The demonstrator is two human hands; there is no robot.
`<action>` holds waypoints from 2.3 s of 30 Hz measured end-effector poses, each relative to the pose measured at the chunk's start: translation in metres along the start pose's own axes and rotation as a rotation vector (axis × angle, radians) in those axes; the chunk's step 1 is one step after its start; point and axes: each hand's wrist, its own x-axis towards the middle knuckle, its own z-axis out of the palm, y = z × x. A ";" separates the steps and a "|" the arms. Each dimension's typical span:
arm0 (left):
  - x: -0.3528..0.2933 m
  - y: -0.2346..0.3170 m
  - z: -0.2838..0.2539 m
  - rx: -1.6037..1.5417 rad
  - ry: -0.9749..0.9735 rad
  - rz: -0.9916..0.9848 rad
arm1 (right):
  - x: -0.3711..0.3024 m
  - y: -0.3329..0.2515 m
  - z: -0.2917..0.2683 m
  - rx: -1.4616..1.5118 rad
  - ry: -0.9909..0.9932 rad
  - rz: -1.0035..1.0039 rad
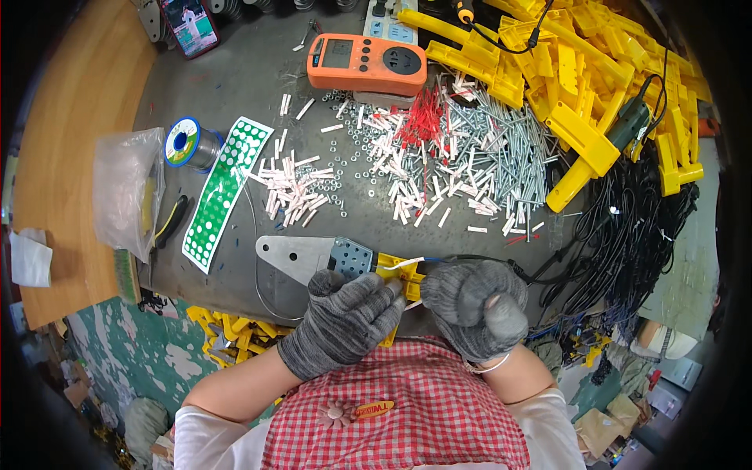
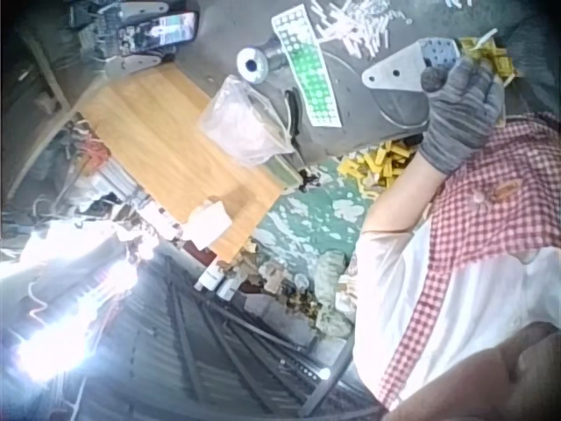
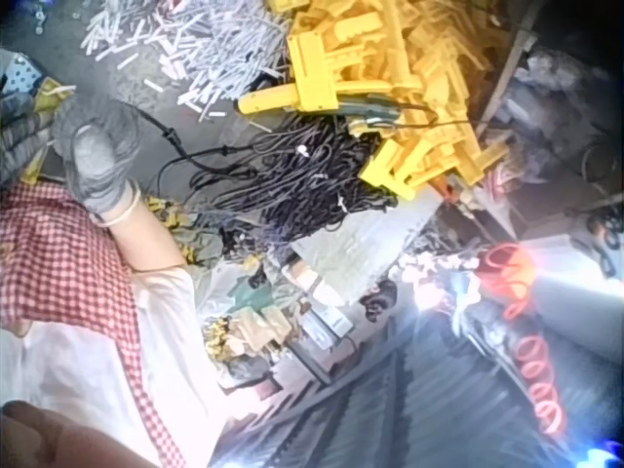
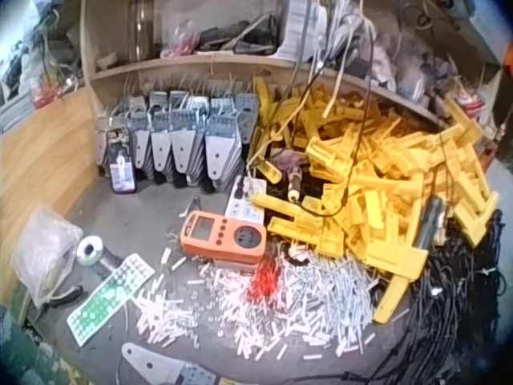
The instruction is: The person solders red and black wires into a yellow plastic electronic component housing, then assembles the housing using an electric screwdriver and pliers.
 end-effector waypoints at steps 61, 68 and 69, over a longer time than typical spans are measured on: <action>0.058 -0.039 -0.037 -0.294 -0.117 0.091 | -0.062 -0.034 -0.095 -2.133 0.473 -0.267; 0.055 -0.025 -0.018 -0.216 0.036 -0.026 | -0.070 -0.038 -0.052 -1.763 0.220 -0.146; 0.057 -0.023 -0.015 -0.180 0.037 -0.091 | -0.073 -0.035 -0.053 -1.619 0.257 -0.015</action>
